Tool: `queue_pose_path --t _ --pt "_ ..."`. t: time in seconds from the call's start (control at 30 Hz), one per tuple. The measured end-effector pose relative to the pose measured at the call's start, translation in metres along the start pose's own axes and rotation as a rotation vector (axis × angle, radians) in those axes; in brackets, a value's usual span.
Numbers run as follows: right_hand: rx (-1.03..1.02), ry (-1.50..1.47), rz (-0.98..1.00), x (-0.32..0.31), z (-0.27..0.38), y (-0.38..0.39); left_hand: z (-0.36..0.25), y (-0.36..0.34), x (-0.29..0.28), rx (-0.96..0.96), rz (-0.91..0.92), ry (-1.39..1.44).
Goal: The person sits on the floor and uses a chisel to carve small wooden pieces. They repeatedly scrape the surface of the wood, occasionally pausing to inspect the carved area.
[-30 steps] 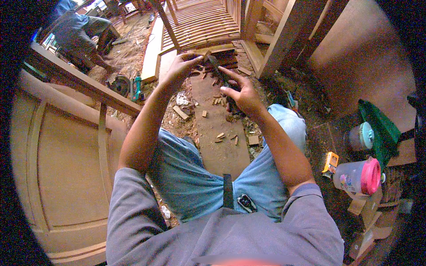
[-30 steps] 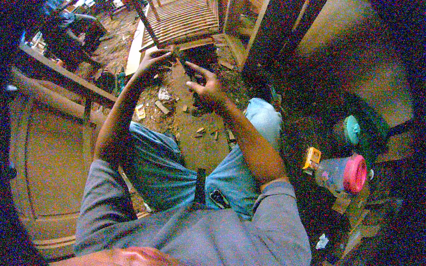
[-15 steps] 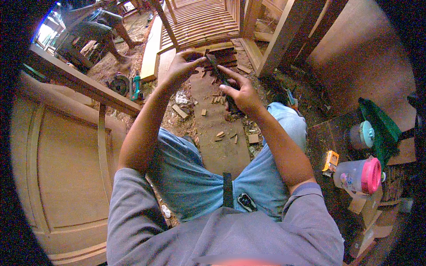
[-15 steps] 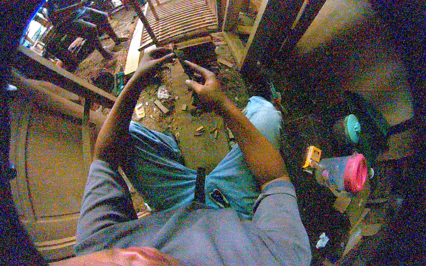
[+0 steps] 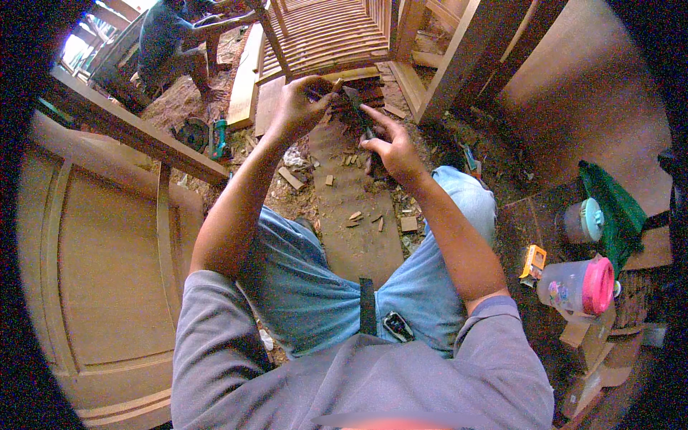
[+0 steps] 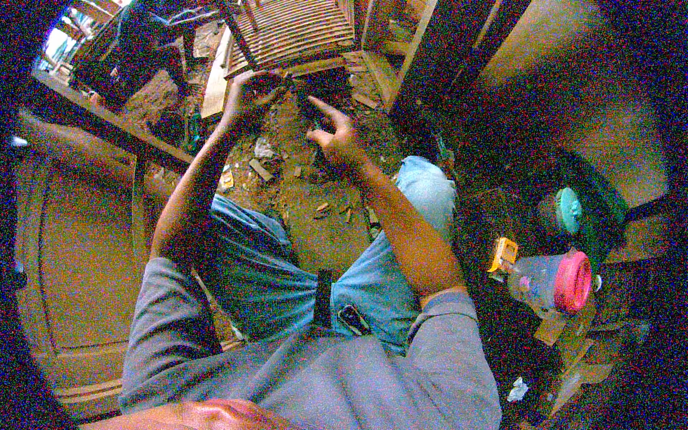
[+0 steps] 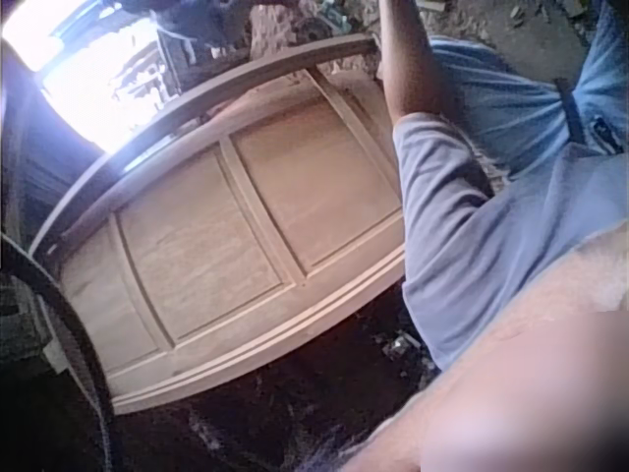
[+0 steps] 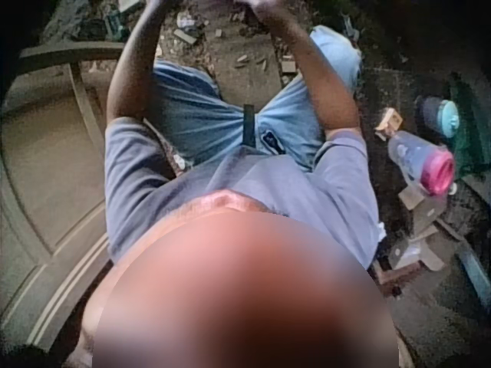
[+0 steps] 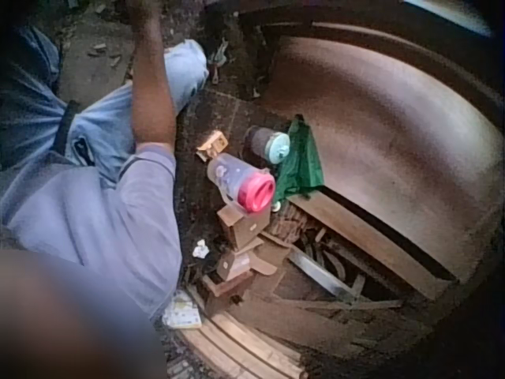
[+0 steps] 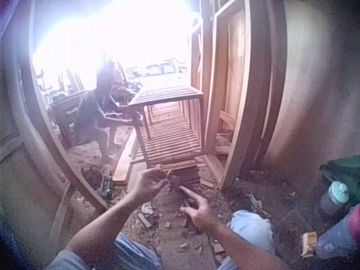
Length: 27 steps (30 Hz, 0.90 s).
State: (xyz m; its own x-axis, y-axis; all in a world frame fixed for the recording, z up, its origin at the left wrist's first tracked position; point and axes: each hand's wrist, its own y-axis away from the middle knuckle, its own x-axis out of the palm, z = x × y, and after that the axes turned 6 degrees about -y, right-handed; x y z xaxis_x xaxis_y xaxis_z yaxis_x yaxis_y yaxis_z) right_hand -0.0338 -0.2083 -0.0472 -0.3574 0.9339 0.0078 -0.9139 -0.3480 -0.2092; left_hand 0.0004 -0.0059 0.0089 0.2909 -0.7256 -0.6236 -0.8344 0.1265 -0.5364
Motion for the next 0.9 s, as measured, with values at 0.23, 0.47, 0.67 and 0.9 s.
queue_pose_path --t 0.23,0.47,0.67,0.9 --pt "-0.030 -0.110 -0.086 -0.024 -0.040 -0.017 0.005 -0.005 0.000 -0.078 -0.042 -0.025" --pt "-0.154 -0.324 -0.163 -0.072 -0.013 -0.025 -0.016 -0.001 0.001 -0.039 -0.011 -0.049" --pt "-0.232 -0.440 -0.452 -0.094 0.030 0.035 -0.051 -0.006 0.036 0.024 0.112 0.203" --pt "0.031 0.070 -0.873 -0.153 0.065 0.098 -0.092 -0.005 0.103 0.400 0.264 0.154"
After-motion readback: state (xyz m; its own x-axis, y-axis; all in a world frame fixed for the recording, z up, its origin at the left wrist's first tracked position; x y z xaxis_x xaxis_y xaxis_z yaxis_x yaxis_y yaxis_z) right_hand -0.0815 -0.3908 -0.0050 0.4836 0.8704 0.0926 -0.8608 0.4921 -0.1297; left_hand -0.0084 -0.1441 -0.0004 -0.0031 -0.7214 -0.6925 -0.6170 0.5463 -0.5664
